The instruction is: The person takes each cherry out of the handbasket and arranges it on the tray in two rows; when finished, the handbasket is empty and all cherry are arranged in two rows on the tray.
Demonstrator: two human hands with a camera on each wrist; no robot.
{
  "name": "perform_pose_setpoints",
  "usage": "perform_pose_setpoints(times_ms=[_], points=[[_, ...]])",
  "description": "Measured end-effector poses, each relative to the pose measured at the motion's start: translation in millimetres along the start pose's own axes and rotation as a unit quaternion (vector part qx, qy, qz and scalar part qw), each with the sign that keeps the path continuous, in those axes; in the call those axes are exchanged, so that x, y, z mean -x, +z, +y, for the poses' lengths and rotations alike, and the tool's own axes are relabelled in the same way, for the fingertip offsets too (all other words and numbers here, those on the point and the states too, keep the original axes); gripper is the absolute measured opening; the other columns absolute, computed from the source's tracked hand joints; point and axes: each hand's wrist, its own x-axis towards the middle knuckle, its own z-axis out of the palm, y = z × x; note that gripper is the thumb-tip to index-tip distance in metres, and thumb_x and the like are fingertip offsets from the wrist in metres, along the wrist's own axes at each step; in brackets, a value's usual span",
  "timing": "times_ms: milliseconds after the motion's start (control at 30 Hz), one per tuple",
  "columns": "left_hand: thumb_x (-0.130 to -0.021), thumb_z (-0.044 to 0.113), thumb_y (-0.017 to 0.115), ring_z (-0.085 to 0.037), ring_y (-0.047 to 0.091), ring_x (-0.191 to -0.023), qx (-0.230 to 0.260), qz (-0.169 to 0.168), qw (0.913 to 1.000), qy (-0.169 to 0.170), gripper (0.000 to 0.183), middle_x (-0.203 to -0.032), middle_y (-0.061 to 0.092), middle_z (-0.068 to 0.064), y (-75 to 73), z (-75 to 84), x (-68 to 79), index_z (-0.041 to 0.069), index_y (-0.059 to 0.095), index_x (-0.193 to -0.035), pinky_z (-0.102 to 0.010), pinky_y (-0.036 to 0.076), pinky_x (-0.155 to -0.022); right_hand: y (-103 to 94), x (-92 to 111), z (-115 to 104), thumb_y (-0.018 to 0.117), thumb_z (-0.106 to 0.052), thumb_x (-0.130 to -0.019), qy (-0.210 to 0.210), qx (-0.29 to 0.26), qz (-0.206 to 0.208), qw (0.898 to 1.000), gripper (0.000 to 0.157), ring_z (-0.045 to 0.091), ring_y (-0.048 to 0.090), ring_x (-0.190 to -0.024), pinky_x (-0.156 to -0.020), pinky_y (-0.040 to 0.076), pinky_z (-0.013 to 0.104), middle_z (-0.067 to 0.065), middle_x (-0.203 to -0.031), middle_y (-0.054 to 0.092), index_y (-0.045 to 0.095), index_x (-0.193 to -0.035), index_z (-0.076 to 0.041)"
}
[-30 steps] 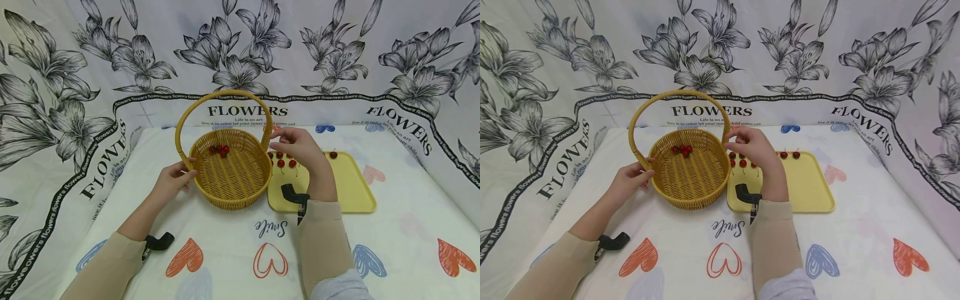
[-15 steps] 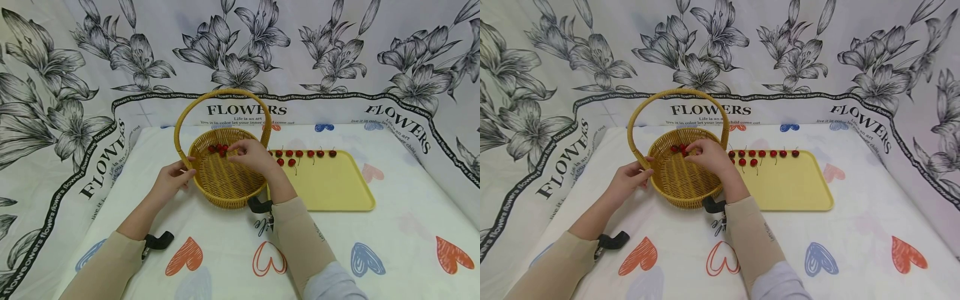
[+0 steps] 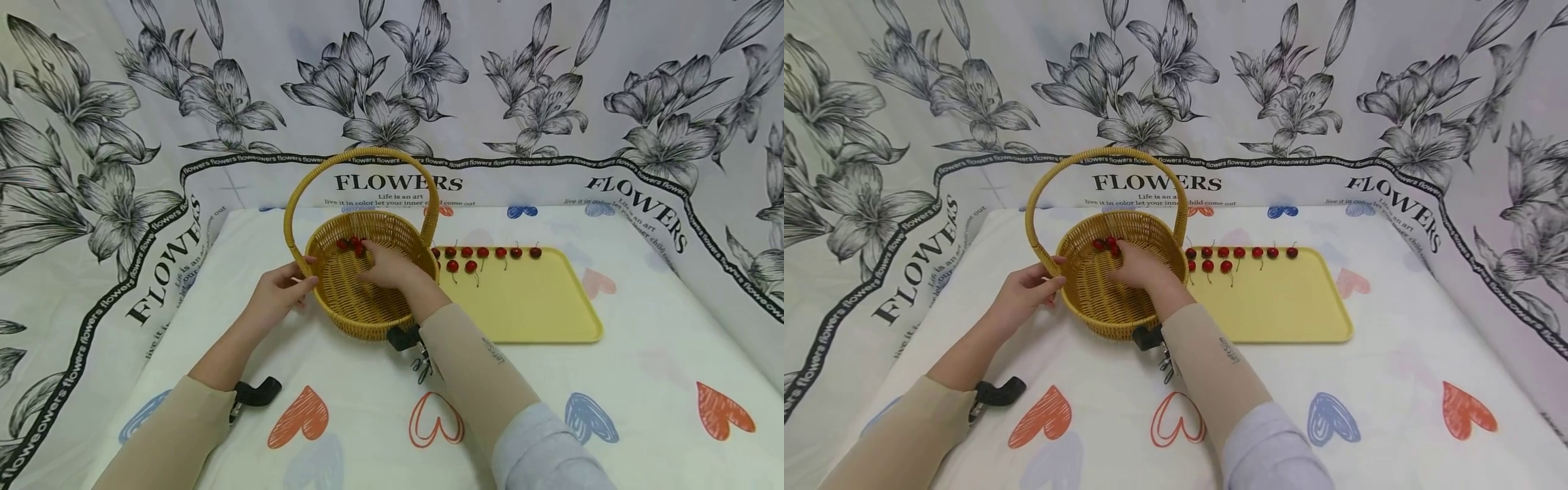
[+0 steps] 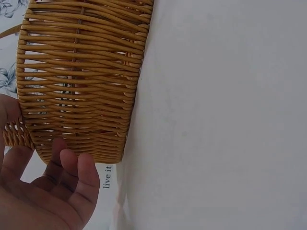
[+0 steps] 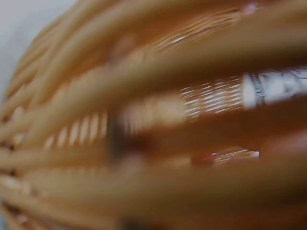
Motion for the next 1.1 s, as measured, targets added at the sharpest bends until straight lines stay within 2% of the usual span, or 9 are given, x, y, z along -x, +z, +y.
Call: perform_pose_setpoints(times_ms=[200,367,467,600,667,767,867,967,1100], points=[[-0.101,0.03,0.069,-0.033,0.061,-0.083,-0.015,0.001,0.9999,-0.002,0.047,-0.107,0.063,-0.009,-3.0,-2.2,-0.9,0.006,0.06,-0.141,-0.035,0.06,-0.067,7.3,-13.4,1.3,0.07,-0.031,-0.097,0.008,0.018,-0.031,0.999,0.093,0.028,0.032,-0.149,-0.119,0.029,0.044,0.009,-0.166,0.029,0.01,-0.167,-0.02],[-0.102,0.029,0.068,-0.035,0.061,-0.083,-0.023,0.003,0.9997,0.004,0.045,-0.108,0.063,-0.01,-5.9,-0.9,-0.5,0.006,0.061,-0.139,-0.034,0.059,-0.065,9.5,-20.2,-1.9,0.068,-0.032,-0.098,0.016,0.032,-0.049,0.998,0.091,0.029,0.033,-0.149,-0.119,0.03,0.044,0.01,-0.166,0.029,0.009,-0.167,-0.023],[-0.101,0.029,0.069,-0.032,0.06,-0.08,-0.025,0.002,0.9997,0.006,0.044,-0.109,0.064,-0.011,-6.2,-0.2,-0.9,0.006,0.062,-0.139,-0.033,0.058,-0.064,10.1,-20.1,-2.5,0.067,-0.029,-0.099,0.014,0.039,-0.041,0.998,0.085,0.029,0.04,-0.144,-0.116,0.034,0.043,0.012,-0.162,0.037,0.017,-0.166,-0.018],[-0.101,0.029,0.069,-0.026,0.059,-0.074,-0.022,0.001,0.9997,0.004,0.044,-0.108,0.065,-0.011,-4.5,0.0,-1.3,0.007,0.063,-0.139,-0.033,0.057,-0.062,11.6,-18.1,-1.1,0.069,-0.028,-0.1,0.009,0.043,-0.018,0.999,0.07,0.028,0.05,-0.134,-0.112,0.04,0.043,0.015,-0.151,0.048,0.033,-0.157,-0.009],[-0.101,0.029,0.069,-0.025,0.059,-0.073,-0.022,0.002,0.9997,0.002,0.044,-0.108,0.065,-0.01,-3.6,-0.2,-1.6,0.008,0.063,-0.138,-0.033,0.057,-0.062,12.4,-17.4,-1.0,0.068,-0.029,-0.101,0.002,0.057,-0.015,0.998,0.066,0.028,0.051,-0.133,-0.112,0.04,0.044,0.013,-0.15,0.05,0.037,-0.155,-0.01],[-0.101,0.03,0.069,-0.028,0.059,-0.074,-0.026,0.001,0.9997,0.0,0.043,-0.109,0.065,-0.01,-2.5,-0.5,-1.8,0.01,0.064,-0.138,-0.034,0.057,-0.063,13.6,-18.3,-1.5,0.067,-0.032,-0.101,-0.019,0.085,-0.023,0.996,0.063,0.027,0.048,-0.138,-0.114,0.038,0.044,0.008,-0.153,0.049,0.041,-0.157,-0.018],[-0.101,0.032,0.068,-0.033,0.06,-0.079,-0.031,-0.001,0.9995,0.0,0.043,-0.111,0.064,-0.011,-2.4,-0.6,-1.7,0.011,0.063,-0.139,-0.034,0.057,-0.064,14.6,-19.8,-2.8,0.066,-0.033,-0.102,-0.051,0.106,-0.036,0.992,0.053,0.024,0.049,-0.138,-0.115,0.037,0.042,0.003,-0.151,0.053,0.052,-0.152,-0.022],[-0.102,0.032,0.068,-0.039,0.06,-0.083,-0.036,-0.001,0.9994,-0.001,0.044,-0.114,0.064,-0.012,-2.8,-0.5,-1.8,0.011,0.062,-0.14,-0.034,0.057,-0.064,15.6,-21.3,-4.2,0.066,-0.033,-0.102,-0.074,0.12,-0.042,0.989,0.041,0.021,0.052,-0.133,-0.113,0.039,0.038,-0.002,-0.142,0.06,0.063,-0.142,-0.023],[-0.102,0.033,0.067,-0.04,0.06,-0.083,-0.036,-0.001,0.9994,-0.003,0.045,-0.114,0.063,-0.013,-3.2,-0.9,-2.3,0.011,0.061,-0.141,-0.033,0.056,-0.064,16.1,-21.3,-6.3,0.069,-0.033,-0.101,-0.086,0.13,-0.043,0.987,0.035,0.018,0.058,-0.121,-0.107,0.044,0.035,-0.003,-0.13,0.066,0.069,-0.135,-0.023]])
